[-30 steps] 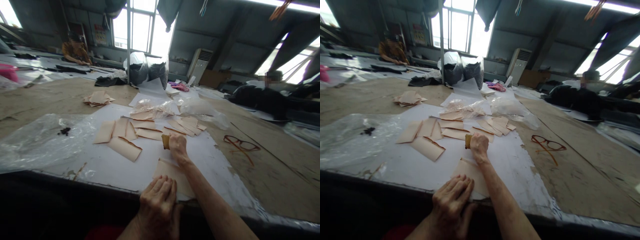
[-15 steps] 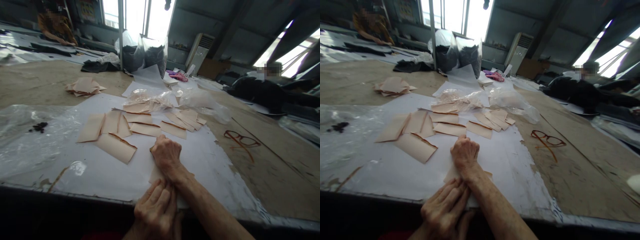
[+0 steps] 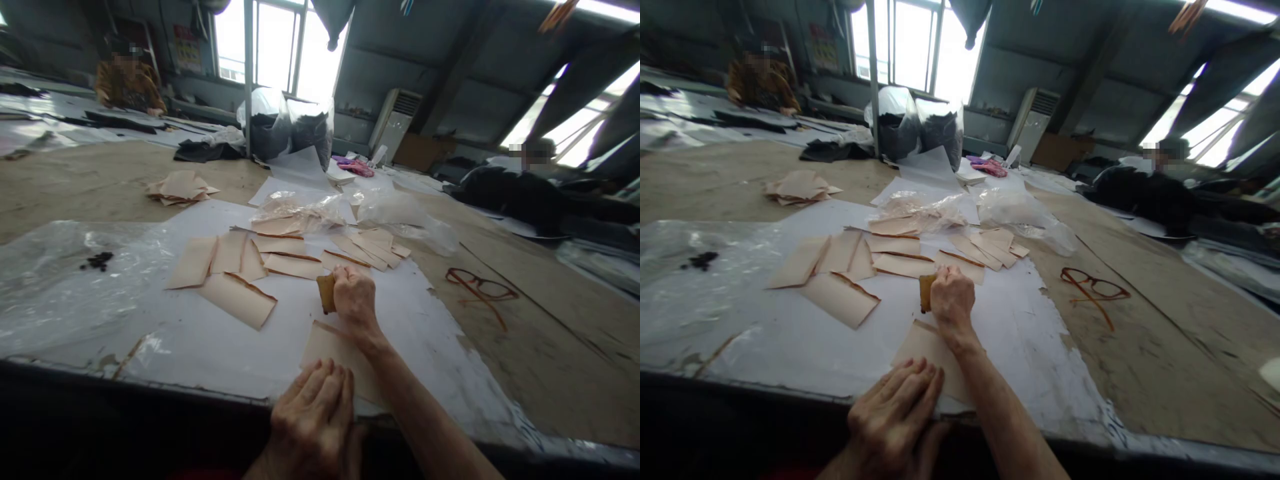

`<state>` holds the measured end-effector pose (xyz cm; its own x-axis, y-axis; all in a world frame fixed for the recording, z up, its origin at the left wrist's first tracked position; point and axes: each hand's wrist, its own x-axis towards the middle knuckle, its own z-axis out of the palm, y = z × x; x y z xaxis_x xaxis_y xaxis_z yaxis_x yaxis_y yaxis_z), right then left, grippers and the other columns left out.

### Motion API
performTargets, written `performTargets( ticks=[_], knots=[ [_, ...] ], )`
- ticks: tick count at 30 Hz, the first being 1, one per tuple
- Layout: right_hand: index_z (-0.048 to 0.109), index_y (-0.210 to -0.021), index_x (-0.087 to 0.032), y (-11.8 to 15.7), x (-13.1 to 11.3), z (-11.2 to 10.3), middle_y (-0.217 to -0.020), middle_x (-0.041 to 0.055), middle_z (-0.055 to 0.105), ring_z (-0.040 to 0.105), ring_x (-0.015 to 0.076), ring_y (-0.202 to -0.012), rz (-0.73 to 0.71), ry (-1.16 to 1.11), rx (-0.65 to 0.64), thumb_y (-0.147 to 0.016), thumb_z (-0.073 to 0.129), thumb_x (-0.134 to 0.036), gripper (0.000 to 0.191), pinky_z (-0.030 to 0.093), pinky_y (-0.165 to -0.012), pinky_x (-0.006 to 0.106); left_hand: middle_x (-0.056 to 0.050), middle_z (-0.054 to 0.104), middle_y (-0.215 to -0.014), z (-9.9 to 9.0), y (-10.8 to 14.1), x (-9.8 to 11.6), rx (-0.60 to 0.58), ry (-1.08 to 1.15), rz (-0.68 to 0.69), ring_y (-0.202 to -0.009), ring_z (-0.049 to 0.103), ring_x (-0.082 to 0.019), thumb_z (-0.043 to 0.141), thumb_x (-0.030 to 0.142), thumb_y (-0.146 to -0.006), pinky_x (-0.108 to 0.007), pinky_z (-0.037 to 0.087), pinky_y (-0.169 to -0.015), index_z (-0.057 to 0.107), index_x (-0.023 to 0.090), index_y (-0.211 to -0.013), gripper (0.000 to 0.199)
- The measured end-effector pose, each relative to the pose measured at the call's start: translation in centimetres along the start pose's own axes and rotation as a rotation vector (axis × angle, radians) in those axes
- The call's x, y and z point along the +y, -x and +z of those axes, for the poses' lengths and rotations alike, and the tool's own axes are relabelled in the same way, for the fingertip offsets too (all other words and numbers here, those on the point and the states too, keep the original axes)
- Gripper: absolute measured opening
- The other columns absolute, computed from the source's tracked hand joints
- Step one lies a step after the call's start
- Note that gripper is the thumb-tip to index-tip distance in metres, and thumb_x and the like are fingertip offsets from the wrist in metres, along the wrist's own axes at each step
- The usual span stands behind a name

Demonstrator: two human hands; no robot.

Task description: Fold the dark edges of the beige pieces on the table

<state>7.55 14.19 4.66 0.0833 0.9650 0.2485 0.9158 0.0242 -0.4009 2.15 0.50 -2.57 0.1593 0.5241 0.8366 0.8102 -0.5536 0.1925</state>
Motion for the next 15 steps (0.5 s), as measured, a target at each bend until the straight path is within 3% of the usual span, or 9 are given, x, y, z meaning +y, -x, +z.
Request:
performTargets(
  ticks=[6,15],
  knots=[
    [0.057,-0.082,-0.014,3.3,-0.4,0.6,-0.069,0.0066,0.063,0.058,0.0149,-0.057,-0.257,0.245,0.008,-0.087,0.032,-0.026,0.029,0.031,-0.049,0.023,-0.011,0.063,-0.089,0.2,-0.2,0.2,0.041,0.062,-0.055,-0.091,0.057,-0.023,0.053,0.016,-0.069,-0.033,0.047,-0.084,0.061,0.006,-0.097,0.031],
    [0.056,-0.078,-0.013,1.5,-1.5,3.5,-0.067,0.0093,0.062,0.06,0.0189,-0.058,-0.246,0.263,0.076,-0.084,0.032,-0.022,0.026,0.035,-0.05,0.025,-0.011,0.064,-0.089,0.0,-0.4,0.4,0.062,0.049,-0.041,-0.09,0.057,-0.023,0.051,0.017,-0.068,-0.032,0.048,-0.083,0.061,0.006,-0.096,0.033]
  ],
)
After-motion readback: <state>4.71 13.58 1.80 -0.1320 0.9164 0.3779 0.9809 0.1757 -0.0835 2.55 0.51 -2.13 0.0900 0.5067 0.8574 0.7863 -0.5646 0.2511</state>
